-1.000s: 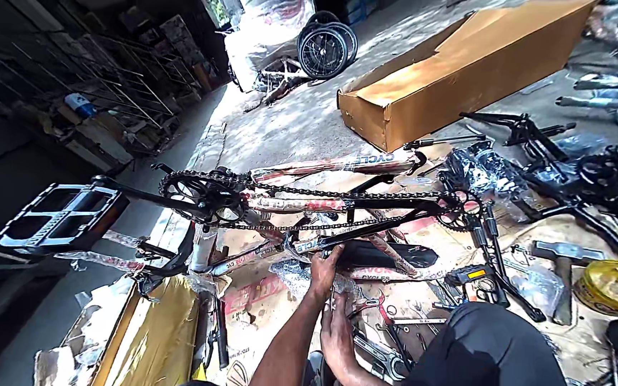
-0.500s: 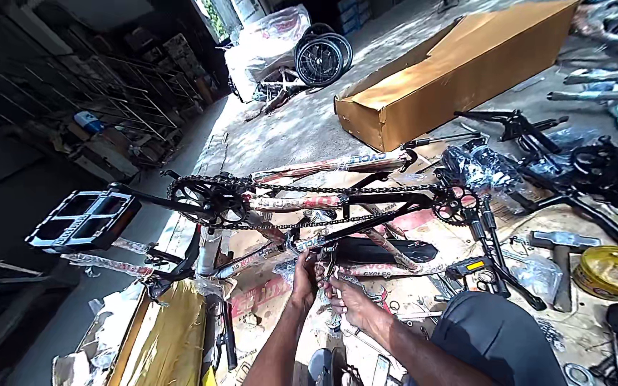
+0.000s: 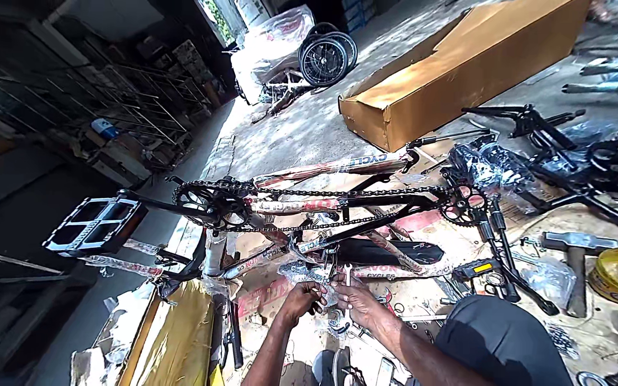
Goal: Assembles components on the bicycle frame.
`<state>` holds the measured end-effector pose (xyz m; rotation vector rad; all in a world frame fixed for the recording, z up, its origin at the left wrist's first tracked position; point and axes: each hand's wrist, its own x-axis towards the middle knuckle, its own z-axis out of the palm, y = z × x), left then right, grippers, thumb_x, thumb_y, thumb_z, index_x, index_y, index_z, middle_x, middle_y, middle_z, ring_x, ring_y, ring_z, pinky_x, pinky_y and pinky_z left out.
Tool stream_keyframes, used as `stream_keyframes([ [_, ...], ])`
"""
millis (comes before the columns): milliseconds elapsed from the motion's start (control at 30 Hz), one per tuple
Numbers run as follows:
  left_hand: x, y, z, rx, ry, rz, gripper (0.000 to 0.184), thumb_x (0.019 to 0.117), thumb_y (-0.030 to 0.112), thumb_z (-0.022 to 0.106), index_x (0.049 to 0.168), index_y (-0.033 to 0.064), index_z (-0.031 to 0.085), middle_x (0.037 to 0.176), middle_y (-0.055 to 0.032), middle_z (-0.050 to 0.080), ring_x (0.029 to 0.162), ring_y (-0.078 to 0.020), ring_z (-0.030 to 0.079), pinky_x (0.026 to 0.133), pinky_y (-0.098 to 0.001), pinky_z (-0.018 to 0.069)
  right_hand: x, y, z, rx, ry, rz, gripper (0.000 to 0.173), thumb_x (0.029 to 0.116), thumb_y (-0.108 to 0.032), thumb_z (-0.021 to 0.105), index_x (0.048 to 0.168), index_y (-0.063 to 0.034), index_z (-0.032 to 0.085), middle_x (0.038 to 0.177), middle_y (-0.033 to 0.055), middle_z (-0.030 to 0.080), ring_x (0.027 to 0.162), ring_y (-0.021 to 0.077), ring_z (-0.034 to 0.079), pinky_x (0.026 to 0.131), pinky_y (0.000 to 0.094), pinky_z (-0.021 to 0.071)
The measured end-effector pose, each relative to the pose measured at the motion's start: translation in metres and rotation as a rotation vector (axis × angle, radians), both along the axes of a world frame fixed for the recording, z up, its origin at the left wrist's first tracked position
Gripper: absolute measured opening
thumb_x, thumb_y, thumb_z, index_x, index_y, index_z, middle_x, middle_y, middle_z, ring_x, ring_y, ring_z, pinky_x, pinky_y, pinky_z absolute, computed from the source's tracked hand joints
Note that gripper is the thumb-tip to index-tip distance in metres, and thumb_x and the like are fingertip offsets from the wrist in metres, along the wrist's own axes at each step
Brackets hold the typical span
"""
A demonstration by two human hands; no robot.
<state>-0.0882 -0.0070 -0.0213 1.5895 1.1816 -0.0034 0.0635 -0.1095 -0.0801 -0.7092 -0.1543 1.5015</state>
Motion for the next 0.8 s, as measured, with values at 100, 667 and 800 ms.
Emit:
stream_keyframes([
  [100,0.001,0.001,0.008,-0.103,-0.153,0.103,0.019,0.1055,0.003,0.051,0.119,-0.0028,0.063,0.095,-0.0138,0.071,0.076,-0.0234,0.073,0.072,-0.0381,0.0630,0.001,0.001,0.001,-0.028,0.057,-0.028,0.020,0.1000,-0.004,0.060,0.120,-0.0061,0.058,0.081,0.0041,0.059,0.048,0.0038,0.038,0.042,0.0180,0.0320],
  [667,0.032,-0.010,0.001,-0.262,-0.663,0.802,0.012,0.1034,0.002,0.052,0.113,0.0012,0.060,0.077,-0.0095,0.061,0.058,-0.0145,0.060,0.056,-0.0249,0.0547,0.002,0.002,-0.004,-0.016,-0.020,0.024,0.013,0.0983,-0.005,0.066,0.111,-0.0022,0.066,0.091,0.0065,0.069,0.047,0.0016,0.036,0.042,0.0177,0.0292],
  [800,0.037,-0.013,0.003,-0.267,-0.717,0.871,0.012,0.1035,0.003,0.051,0.113,0.0020,0.059,0.079,-0.0090,0.061,0.059,-0.0145,0.061,0.057,-0.0254,0.0559,0.002,0.003,-0.005,-0.008,-0.009,0.002,0.016,0.0945,0.000,0.069,0.110,-0.0015,0.068,0.090,0.0070,0.068,0.047,0.0013,0.036,0.042,0.0173,0.0294],
])
